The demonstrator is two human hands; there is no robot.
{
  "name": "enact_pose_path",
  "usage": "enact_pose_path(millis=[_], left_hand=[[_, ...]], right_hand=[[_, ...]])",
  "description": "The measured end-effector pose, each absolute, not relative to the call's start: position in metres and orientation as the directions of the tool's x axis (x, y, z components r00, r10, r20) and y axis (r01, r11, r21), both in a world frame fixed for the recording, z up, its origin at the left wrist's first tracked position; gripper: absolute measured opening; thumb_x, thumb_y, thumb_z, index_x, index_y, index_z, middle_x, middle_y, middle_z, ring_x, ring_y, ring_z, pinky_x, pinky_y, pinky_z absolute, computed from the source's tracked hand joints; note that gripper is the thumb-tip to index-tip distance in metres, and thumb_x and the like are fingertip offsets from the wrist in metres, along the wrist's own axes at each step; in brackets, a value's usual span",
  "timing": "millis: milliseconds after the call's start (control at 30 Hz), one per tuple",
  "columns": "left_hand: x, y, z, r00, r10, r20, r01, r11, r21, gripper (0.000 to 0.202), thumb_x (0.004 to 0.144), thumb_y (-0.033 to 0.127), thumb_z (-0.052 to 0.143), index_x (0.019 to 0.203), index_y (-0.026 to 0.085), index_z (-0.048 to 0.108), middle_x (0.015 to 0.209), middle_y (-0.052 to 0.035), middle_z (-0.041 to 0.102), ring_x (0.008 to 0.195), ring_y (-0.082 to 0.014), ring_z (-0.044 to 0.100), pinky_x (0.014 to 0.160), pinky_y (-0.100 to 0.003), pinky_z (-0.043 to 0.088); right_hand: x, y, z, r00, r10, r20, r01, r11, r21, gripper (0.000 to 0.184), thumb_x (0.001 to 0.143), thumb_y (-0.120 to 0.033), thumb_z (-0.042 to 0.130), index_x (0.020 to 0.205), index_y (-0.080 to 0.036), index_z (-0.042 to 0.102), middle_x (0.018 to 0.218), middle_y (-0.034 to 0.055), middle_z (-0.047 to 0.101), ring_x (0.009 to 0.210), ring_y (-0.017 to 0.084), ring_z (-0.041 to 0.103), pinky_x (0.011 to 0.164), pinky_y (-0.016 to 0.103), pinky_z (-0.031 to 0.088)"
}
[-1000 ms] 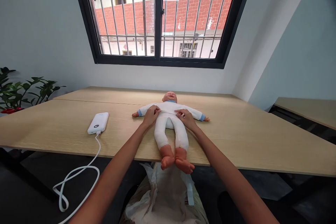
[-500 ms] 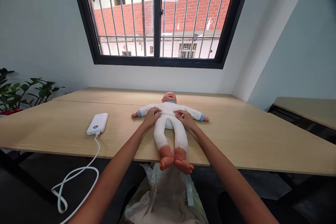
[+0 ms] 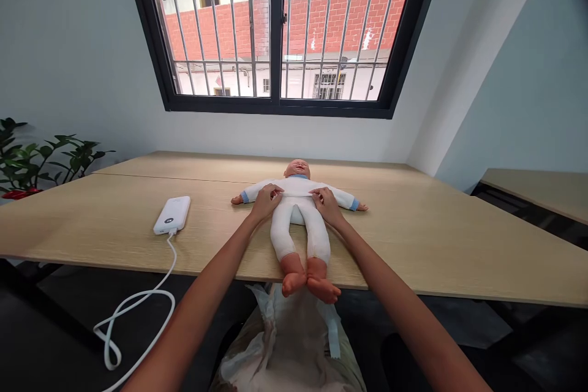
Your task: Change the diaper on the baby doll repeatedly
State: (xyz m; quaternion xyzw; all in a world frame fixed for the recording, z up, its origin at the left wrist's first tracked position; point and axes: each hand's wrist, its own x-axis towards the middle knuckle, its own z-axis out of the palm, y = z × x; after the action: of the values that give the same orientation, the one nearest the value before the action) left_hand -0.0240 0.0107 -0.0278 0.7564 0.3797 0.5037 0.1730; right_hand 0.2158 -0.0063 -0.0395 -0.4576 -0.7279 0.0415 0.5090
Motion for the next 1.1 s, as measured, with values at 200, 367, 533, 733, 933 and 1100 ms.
enact_pose_path(millis=[200,367,533,733,933,1100], left_hand=[[-0.019,-0.001,-0.012,0.120,0.854,0.507,0.022,-0.513,0.858,0.024,0.078,0.039,0.069,0.085,0.016,0.072,0.092,-0.0066,0.072,0.085,-0.0186,0.063,0.077,-0.032,0.051],[-0.012,-0.016,0.004,0.292,0.855,0.429,-0.375,-0.311,0.873,0.044,0.067,0.049,0.080,0.094,0.015,0.073,0.094,-0.0076,0.073,0.095,-0.0198,0.066,0.091,-0.035,0.051],[-0.013,-0.023,0.009,0.342,0.854,0.391,-0.460,-0.211,0.863,0.040,0.062,0.044,0.086,0.085,0.015,0.073,0.087,-0.0060,0.073,0.094,-0.0195,0.067,0.093,-0.035,0.051],[-0.014,-0.028,0.011,0.370,0.854,0.365,-0.513,-0.140,0.847,0.033,0.058,0.034,0.088,0.080,0.015,0.073,0.084,-0.0053,0.071,0.089,-0.0187,0.066,0.090,-0.035,0.051],[-0.013,-0.033,0.015,0.404,0.829,0.388,-0.493,-0.160,0.855,0.026,0.061,0.030,0.085,0.076,0.015,0.069,0.080,-0.0033,0.068,0.080,-0.0153,0.063,0.081,-0.031,0.050],[-0.012,-0.032,0.013,0.393,0.835,0.385,-0.495,-0.161,0.854,0.024,0.063,0.029,0.085,0.074,0.015,0.069,0.078,-0.0027,0.067,0.079,-0.0147,0.062,0.080,-0.030,0.048]], right_hand=[[0.204,-0.042,-0.011,-0.173,0.614,0.770,0.596,0.688,-0.414,0.020,0.090,-0.033,0.052,0.099,-0.022,0.065,0.113,0.0094,0.065,0.107,0.024,0.059,0.093,0.043,0.049],[0.185,-0.074,0.007,-0.523,0.406,0.750,0.596,0.803,-0.019,0.045,0.093,-0.034,0.052,0.137,-0.026,0.054,0.144,0.0058,0.052,0.135,0.025,0.045,0.113,0.048,0.037],[0.180,-0.080,0.007,-0.633,0.350,0.691,0.599,0.786,0.151,0.061,0.092,-0.039,0.055,0.150,-0.025,0.040,0.149,0.0053,0.045,0.141,0.026,0.040,0.117,0.046,0.033],[0.182,-0.080,0.006,-0.652,0.341,0.677,0.615,0.760,0.210,0.061,0.093,-0.044,0.054,0.149,-0.023,0.042,0.150,0.0059,0.044,0.141,0.025,0.039,0.119,0.045,0.030],[0.182,-0.080,0.005,-0.645,0.327,0.690,0.603,0.773,0.197,0.062,0.091,-0.045,0.056,0.148,-0.025,0.042,0.149,0.0060,0.046,0.141,0.026,0.039,0.117,0.045,0.034],[0.182,-0.077,0.001,-0.639,0.311,0.703,0.599,0.775,0.201,0.065,0.091,-0.044,0.057,0.150,-0.024,0.039,0.150,0.0061,0.045,0.142,0.026,0.038,0.114,0.045,0.037]])
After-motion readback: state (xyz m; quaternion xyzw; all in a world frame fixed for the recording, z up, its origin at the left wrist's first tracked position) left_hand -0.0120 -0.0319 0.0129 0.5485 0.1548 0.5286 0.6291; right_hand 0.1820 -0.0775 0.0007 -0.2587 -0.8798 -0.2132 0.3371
